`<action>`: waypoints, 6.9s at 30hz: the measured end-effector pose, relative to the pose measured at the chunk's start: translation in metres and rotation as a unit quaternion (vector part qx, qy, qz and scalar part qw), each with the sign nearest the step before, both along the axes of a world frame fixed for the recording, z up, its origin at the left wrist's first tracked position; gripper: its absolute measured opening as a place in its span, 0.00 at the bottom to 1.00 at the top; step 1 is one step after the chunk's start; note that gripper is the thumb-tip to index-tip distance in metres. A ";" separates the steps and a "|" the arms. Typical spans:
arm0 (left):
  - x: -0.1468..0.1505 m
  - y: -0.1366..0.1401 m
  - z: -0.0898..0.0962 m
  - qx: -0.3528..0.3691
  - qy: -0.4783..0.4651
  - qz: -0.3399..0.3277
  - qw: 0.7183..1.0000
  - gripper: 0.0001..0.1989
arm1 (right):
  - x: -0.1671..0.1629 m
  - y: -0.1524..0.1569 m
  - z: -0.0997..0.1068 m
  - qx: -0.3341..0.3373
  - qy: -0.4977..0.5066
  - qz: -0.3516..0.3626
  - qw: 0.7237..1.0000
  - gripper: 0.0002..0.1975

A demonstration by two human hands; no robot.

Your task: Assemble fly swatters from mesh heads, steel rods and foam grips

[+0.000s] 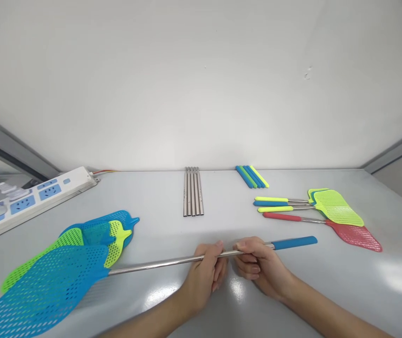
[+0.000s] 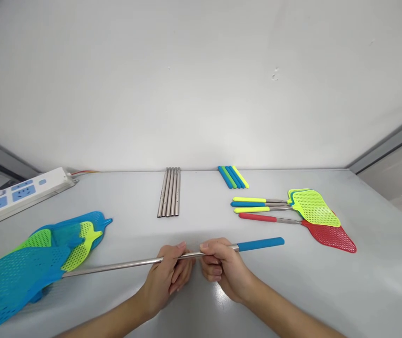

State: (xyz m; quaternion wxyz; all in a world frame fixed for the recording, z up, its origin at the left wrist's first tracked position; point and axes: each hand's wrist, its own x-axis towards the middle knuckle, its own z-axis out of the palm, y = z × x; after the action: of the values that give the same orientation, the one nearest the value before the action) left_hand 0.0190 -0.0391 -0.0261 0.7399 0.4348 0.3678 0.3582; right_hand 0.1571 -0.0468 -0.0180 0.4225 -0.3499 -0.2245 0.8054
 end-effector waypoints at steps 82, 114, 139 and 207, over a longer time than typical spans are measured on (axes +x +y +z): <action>-0.018 0.046 0.001 0.087 0.016 0.011 0.996 0.26 | 0.024 0.022 0.000 0.030 -0.034 -0.115 0.992 0.21; -0.017 0.025 0.022 0.337 0.182 -0.195 0.903 0.26 | -0.019 -0.015 -0.002 0.027 -0.032 0.065 0.997 0.21; -0.019 0.028 0.017 0.206 0.172 -0.169 0.948 0.21 | -0.016 -0.004 0.000 -0.007 0.005 0.056 0.998 0.21; -0.017 0.034 0.015 0.167 0.165 -0.147 0.961 0.21 | 0.015 0.012 0.013 -0.151 -0.041 0.003 0.988 0.15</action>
State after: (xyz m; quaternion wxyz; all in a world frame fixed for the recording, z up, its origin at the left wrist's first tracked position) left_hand 0.0015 -0.0055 -0.0112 0.6304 0.6543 0.3517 0.2255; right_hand 0.1725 -0.0353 -0.0052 0.3528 -0.4413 -0.1189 0.8165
